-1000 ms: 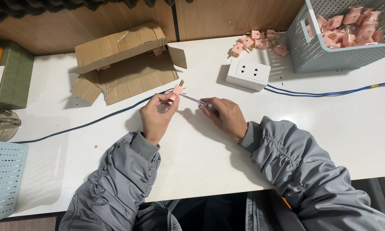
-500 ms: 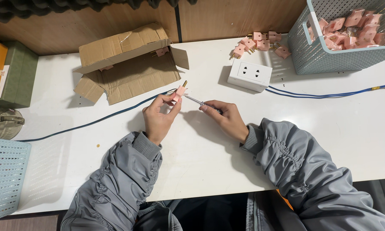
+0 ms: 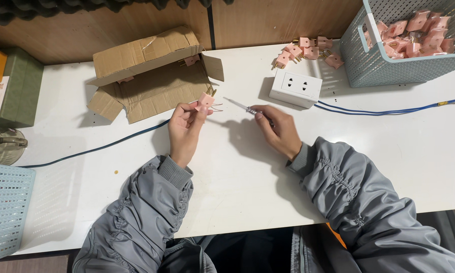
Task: The person assembles pink electrical plugs by inserting wires into the terminals and tightening them with a screwdriver. They repeat this process for multiple plugs, placing the finished units into a cardboard box.
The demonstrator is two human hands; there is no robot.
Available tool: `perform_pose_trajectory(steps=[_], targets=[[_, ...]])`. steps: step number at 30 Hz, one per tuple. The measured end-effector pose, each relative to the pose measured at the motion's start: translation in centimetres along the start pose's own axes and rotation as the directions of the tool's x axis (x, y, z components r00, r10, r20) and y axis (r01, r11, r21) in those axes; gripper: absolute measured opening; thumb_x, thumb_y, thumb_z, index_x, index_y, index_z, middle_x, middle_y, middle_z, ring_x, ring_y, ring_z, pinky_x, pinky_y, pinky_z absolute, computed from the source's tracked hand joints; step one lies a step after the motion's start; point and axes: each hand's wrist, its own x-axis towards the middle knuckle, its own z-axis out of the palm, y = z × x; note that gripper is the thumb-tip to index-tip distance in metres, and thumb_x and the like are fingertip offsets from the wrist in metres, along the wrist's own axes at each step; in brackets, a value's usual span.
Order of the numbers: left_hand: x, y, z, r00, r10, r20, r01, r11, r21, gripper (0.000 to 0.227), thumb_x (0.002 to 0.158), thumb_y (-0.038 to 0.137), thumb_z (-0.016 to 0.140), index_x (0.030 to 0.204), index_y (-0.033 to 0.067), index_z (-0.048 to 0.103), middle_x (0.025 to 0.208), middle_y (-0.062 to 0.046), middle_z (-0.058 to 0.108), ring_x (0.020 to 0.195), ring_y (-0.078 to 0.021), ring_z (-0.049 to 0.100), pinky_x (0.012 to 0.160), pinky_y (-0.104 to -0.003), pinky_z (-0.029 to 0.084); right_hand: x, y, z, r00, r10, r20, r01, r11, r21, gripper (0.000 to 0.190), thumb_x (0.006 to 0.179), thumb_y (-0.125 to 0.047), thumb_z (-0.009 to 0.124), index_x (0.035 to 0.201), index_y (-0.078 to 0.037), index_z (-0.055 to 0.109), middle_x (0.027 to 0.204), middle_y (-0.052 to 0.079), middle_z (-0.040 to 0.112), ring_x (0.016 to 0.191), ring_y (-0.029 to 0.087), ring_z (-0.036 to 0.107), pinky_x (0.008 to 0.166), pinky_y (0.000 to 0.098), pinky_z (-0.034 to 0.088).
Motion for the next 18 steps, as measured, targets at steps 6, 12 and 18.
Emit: perform_pose_trajectory(steps=[6,12,18], targets=[[-0.5,0.8,0.7,0.998,-0.054,0.044,0.061,0.982,-0.177,0.028,0.119,0.028,0.069,0.128,0.0060,0.056,0.113,-0.010,0.076,0.112,-0.0182,0.081,0.093,-0.022,0.056,1.1,1.9,-0.8,0.969,-0.241,0.054,0.231,0.804,-0.548,0.028,0.108,-0.006,0.077,0.135,-0.008,0.083,0.104,0.008,0.075,0.100,0.024,0.064,0.089,0.0378,0.048],[-1.1,1.6,1.4,0.996,0.029,0.088,-0.018,0.993,-0.118,0.021,0.115,0.016,0.073,0.126,0.0025,0.062,0.143,-0.025,0.073,0.127,-0.0213,0.073,0.112,-0.037,0.057,0.9,1.4,-0.4,0.971,-0.231,0.061,0.222,0.778,-0.588,0.027,0.108,-0.009,0.079,0.134,-0.010,0.085,0.112,0.009,0.075,0.104,0.024,0.062,0.091,0.0402,0.047],[-1.5,1.4,1.2,0.920,0.289,0.265,-0.348,0.913,0.214,0.016,0.108,0.003,0.080,0.122,0.0011,0.074,0.150,-0.023,0.075,0.130,-0.0299,0.077,0.106,-0.036,0.061,0.7,-0.1,-0.3,0.950,-0.311,-0.028,0.300,0.933,-0.197,0.053,0.112,-0.033,0.080,0.159,-0.011,0.069,0.129,0.009,0.073,0.108,0.026,0.064,0.097,0.0402,0.044]])
